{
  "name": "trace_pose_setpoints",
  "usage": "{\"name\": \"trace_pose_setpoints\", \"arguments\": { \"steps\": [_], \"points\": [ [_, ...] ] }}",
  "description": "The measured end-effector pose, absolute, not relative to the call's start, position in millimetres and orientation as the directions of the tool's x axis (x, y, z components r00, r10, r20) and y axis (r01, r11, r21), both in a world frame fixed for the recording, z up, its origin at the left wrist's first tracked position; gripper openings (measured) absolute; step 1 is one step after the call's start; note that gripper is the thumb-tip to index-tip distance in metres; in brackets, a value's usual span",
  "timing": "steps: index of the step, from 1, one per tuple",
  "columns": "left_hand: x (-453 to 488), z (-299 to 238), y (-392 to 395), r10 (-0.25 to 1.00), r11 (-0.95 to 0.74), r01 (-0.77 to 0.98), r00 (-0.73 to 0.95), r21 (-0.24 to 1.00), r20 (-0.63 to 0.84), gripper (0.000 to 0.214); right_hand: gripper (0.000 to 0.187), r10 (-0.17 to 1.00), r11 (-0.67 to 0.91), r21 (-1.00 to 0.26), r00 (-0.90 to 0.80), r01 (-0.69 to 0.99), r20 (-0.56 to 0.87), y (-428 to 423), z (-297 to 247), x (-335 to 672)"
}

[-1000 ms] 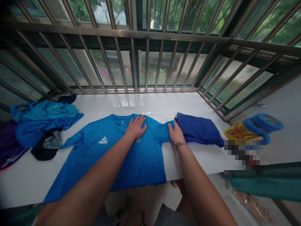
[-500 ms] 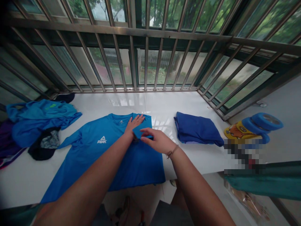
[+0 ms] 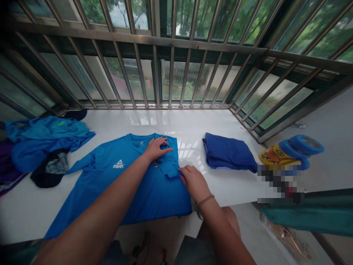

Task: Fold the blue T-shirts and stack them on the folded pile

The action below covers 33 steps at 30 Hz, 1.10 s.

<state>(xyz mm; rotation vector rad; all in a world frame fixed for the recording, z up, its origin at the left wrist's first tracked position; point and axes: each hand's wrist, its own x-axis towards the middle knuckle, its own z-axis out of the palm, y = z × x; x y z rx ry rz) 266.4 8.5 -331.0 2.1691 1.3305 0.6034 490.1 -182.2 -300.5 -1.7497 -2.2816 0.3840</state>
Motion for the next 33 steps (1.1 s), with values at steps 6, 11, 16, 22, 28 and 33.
{"name": "trace_pose_setpoints", "arguments": {
  "steps": [6,11,16,22,28,33],
  "points": [
    [267.8,-333.5,9.3,0.912,-0.367,0.691,0.4,0.623,0.094,0.014,0.034,0.961,0.275,-0.178,-0.263,0.945,0.089,-196.6,-310.9,502.9],
    [267.7,-339.3,18.1,0.937,-0.283,0.616,0.341,0.735,0.075,0.032,0.045,0.964,0.218,-0.126,-0.193,0.968,0.183,-226.8,-323.1,497.9],
    [260.2,-329.6,30.5,0.936,-0.245,0.561,0.35,0.791,0.042,0.044,0.043,0.939,0.211,-0.216,-0.137,0.953,0.316,-250.7,-340.9,479.1],
    [242.7,-301.6,-2.5,0.89,-0.379,0.541,0.436,0.751,0.135,0.041,0.038,0.947,0.183,-0.393,-0.055,0.901,0.316,-255.8,-347.1,477.0],
    [129.4,-290.7,-72.5,0.946,-0.313,0.776,0.205,0.548,0.249,0.04,0.034,0.945,0.179,-0.476,-0.015,0.861,0.327,-254.0,-354.2,488.1],
    [-6.8,-297.9,-104.8,0.96,0.137,0.937,-0.206,0.32,0.192,0.05,0.035,0.897,0.197,-0.461,0.032,0.865,0.442,-249.4,-346.5,481.8]
  ]
}}
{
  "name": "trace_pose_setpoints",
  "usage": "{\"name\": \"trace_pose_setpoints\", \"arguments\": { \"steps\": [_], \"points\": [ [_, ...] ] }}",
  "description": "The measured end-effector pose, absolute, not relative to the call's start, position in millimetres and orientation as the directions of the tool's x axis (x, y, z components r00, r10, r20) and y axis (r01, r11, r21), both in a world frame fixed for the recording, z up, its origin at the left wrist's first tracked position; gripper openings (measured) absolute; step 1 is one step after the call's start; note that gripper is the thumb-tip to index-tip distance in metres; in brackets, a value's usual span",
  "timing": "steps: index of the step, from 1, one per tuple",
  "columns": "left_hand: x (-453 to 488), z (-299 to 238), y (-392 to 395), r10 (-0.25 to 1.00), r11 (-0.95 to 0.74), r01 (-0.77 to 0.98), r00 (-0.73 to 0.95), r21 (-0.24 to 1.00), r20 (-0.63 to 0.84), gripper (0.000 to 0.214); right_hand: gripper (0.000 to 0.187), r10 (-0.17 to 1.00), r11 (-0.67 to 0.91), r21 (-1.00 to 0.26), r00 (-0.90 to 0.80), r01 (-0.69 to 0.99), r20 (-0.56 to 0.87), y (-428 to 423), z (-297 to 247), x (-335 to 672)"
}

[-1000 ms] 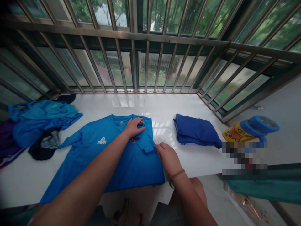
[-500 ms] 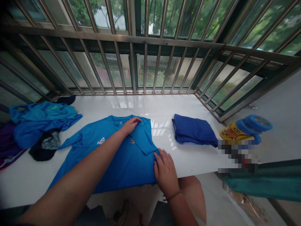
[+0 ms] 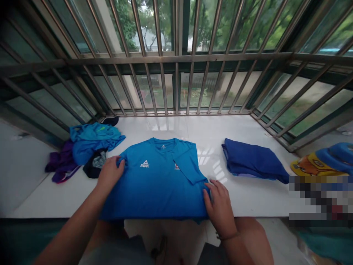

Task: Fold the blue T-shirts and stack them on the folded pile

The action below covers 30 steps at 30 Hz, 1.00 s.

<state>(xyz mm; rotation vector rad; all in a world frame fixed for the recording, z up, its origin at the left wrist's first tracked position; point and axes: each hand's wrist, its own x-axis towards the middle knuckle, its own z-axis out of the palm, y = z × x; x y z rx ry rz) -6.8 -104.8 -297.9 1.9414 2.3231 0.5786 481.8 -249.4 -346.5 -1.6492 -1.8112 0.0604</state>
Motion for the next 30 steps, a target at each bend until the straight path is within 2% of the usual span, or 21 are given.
{"name": "trace_pose_setpoints", "arguments": {
  "steps": [3,6,9,13,16,18,20,21,22,24,27,30],
  "points": [
    [-54.5,-299.1,-103.7,0.964,0.199,0.956,-0.23,0.214,0.132,0.061,0.03,0.872,0.246,-0.434,-0.002,0.867,0.49,-241.2,-330.4,446.2],
    [-75.1,-288.8,-88.7,0.988,0.143,0.971,-0.152,0.192,0.032,0.039,0.028,0.889,0.33,-0.437,-0.119,0.837,0.443,-232.7,-314.3,389.5],
    [-81.4,-266.7,-67.6,0.998,0.062,0.952,-0.063,0.301,-0.004,0.024,0.03,0.903,0.401,-0.496,-0.241,0.77,0.356,-229.5,-302.6,333.9],
    [-71.5,-231.0,-47.3,0.997,0.06,0.896,-0.037,0.44,-0.061,0.036,0.033,0.918,0.386,-0.7,-0.321,0.601,0.231,-227.9,-289.2,279.6],
    [-50.1,-209.6,-48.7,0.993,0.039,0.828,0.031,0.559,-0.115,0.041,0.037,0.952,0.232,-0.886,-0.28,0.401,0.123,-212.6,-283.5,247.3],
    [-35.6,-202.5,-58.7,0.985,-0.02,0.662,0.143,0.749,-0.099,0.049,0.042,0.978,0.017,-0.971,-0.208,0.24,-0.034,-192.9,-284.3,227.9],
    [-26.4,-204.0,-73.7,0.977,-0.096,0.415,0.213,0.905,0.006,0.064,0.048,0.963,-0.226,-0.971,-0.135,0.075,-0.235,-170.1,-287.8,211.7],
    [-24.5,-208.4,-81.9,0.978,-0.129,0.33,0.196,0.935,0.066,0.066,0.051,0.94,-0.326,-0.946,-0.107,0.004,-0.324,-159.5,-289.9,205.4],
    [-24.3,-215.3,-90.0,0.982,-0.154,0.306,0.154,0.94,0.111,0.063,0.053,0.914,-0.402,-0.914,-0.09,-0.054,-0.396,-150.1,-292.0,200.3],
    [-26.7,-235.0,-104.2,0.986,-0.166,0.423,0.076,0.891,0.147,0.056,0.057,0.874,-0.486,-0.867,-0.065,-0.113,-0.482,-136.2,-295.9,193.2],
    [-30.8,-269.5,-116.1,0.992,-0.119,0.695,0.058,0.709,0.109,0.065,0.062,0.865,-0.501,-0.861,-0.012,-0.083,-0.502,-125.3,-301.6,187.7],
    [-31.1,-292.6,-118.1,0.999,-0.041,0.824,0.04,0.565,0.014,0.077,0.07,0.877,-0.48,-0.877,0.02,-0.013,-0.48,-119.9,-307.1,186.6]
  ]
}}
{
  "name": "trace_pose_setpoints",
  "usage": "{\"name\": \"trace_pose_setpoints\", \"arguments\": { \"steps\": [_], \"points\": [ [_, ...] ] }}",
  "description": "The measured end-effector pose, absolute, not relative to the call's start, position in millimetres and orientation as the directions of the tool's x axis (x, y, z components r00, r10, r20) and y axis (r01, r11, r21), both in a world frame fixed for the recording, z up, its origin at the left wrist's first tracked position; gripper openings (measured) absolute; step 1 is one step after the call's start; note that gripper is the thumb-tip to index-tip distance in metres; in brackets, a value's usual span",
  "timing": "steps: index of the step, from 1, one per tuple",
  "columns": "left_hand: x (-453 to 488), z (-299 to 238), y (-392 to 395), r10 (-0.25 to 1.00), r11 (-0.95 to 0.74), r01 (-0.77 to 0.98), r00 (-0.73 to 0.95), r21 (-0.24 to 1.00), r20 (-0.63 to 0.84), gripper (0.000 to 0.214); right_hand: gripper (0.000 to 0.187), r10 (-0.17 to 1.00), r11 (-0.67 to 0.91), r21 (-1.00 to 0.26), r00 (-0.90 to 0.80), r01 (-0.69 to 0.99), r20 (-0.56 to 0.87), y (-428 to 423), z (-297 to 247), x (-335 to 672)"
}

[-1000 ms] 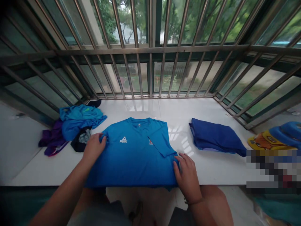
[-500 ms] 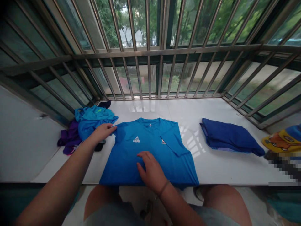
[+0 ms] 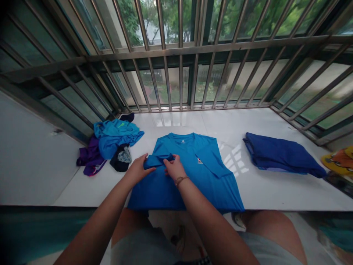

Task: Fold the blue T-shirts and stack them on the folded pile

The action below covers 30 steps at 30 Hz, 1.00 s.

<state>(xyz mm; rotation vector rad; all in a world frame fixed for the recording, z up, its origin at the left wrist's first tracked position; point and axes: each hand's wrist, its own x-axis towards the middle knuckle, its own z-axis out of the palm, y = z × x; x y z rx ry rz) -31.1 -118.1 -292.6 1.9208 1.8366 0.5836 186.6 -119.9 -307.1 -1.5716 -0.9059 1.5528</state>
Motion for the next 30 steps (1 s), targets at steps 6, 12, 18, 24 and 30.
{"name": "trace_pose_setpoints", "arguments": {
  "steps": [6,12,18,24,30],
  "points": [
    [-37.4,-296.1,-133.3,0.979,-0.201,0.812,0.148,0.548,0.141,0.04,0.046,0.994,-0.091,-0.788,0.013,0.609,-0.105,-123.4,-306.7,200.4],
    [-51.9,-307.5,-171.2,0.882,-0.465,0.65,0.404,0.601,0.244,0.043,0.065,0.95,0.312,-0.42,-0.275,0.852,0.15,-135.1,-301.4,211.2],
    [-63.7,-324.4,-175.0,0.938,-0.347,0.697,0.242,0.628,0.25,0.04,0.069,0.891,0.442,-0.33,-0.45,0.834,0.054,-119.6,-301.0,213.4],
    [-66.8,-331.2,-163.2,0.962,-0.269,0.709,0.16,0.652,0.222,0.028,0.039,0.843,0.507,-0.26,-0.536,0.822,-0.05,-95.1,-284.4,216.5],
    [-66.5,-335.6,-163.1,0.961,-0.216,0.683,0.023,0.698,0.275,0.023,0.028,0.743,0.65,-0.248,-0.669,0.719,0.007,-100.3,-277.8,249.1]
  ]
}}
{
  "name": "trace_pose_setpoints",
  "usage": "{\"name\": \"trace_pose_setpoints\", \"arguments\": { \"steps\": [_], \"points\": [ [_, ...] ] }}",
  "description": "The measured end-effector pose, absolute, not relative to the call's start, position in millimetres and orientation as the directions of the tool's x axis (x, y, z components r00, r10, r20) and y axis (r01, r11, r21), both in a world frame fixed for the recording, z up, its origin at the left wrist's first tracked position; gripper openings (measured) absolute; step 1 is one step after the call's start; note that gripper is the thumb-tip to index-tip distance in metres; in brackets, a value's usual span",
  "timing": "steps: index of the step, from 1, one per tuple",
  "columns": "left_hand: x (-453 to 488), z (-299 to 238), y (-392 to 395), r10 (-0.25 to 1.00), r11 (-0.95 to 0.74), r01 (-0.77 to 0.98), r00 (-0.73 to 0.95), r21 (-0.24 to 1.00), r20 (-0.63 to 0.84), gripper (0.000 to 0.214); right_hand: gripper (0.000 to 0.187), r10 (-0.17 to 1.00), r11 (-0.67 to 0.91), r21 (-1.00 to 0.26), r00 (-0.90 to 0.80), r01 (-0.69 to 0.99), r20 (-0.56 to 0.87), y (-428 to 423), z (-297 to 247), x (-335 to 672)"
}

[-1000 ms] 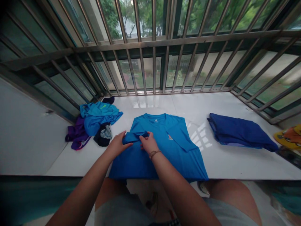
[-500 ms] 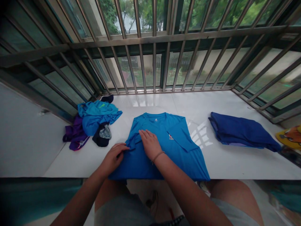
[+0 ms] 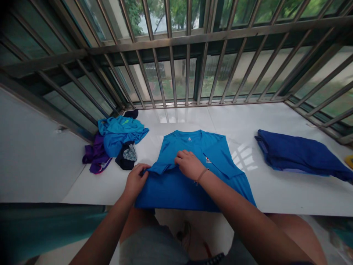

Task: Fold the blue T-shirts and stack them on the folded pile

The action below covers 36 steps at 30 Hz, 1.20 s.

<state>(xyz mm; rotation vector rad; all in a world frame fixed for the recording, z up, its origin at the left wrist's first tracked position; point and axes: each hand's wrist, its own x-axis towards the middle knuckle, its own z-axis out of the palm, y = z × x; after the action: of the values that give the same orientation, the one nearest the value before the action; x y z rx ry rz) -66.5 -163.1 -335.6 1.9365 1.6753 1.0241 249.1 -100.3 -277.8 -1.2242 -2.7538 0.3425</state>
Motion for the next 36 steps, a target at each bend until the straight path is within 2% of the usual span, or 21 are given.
{"name": "trace_pose_setpoints", "arguments": {
  "steps": [4,7,9,12,14,19,24,31,36],
  "points": [
    [-64.6,-334.9,-163.8,0.956,-0.22,0.662,0.0,0.717,0.294,0.022,0.034,0.743,0.635,-0.377,-0.667,0.674,0.058,-100.0,-277.9,261.7],
    [-63.2,-333.7,-164.0,0.949,-0.244,0.633,0.001,0.735,0.314,0.025,0.028,0.848,0.5,-0.448,-0.523,0.741,0.082,-77.0,-273.3,244.5],
    [-62.6,-332.8,-164.4,0.947,-0.253,0.625,0.003,0.738,0.322,0.028,0.028,0.919,0.364,-0.424,-0.395,0.829,0.018,-52.2,-270.1,223.7],
    [-61.5,-331.3,-165.2,0.948,-0.257,0.631,0.017,0.732,0.319,0.031,0.035,0.958,0.225,-0.359,-0.273,0.906,-0.088,-12.2,-269.6,192.5],
    [-60.5,-330.2,-165.5,0.948,-0.255,0.646,0.021,0.72,0.316,0.033,0.035,0.957,0.203,-0.351,-0.261,0.914,-0.126,9.5,-272.3,176.7],
    [-58.5,-328.6,-165.2,0.94,-0.249,0.684,-0.001,0.686,0.342,0.03,0.018,0.937,0.208,-0.388,-0.296,0.898,-0.183,39.1,-280.5,151.9],
    [-57.0,-328.7,-164.8,0.935,-0.216,0.714,-0.047,0.666,0.352,0.026,0.028,0.958,0.136,-0.489,-0.24,0.861,-0.156,53.9,-286.2,137.1],
    [-56.1,-330.5,-163.5,0.924,-0.151,0.758,-0.119,0.635,0.362,0.022,0.026,0.969,-0.013,-0.622,-0.145,0.783,-0.202,72.4,-301.5,124.4],
    [-56.2,-327.8,-164.0,0.931,-0.14,0.768,-0.113,0.624,0.348,0.022,0.027,0.971,-0.044,-0.678,-0.129,0.734,-0.202,81.0,-309.5,119.4]
  ]
}}
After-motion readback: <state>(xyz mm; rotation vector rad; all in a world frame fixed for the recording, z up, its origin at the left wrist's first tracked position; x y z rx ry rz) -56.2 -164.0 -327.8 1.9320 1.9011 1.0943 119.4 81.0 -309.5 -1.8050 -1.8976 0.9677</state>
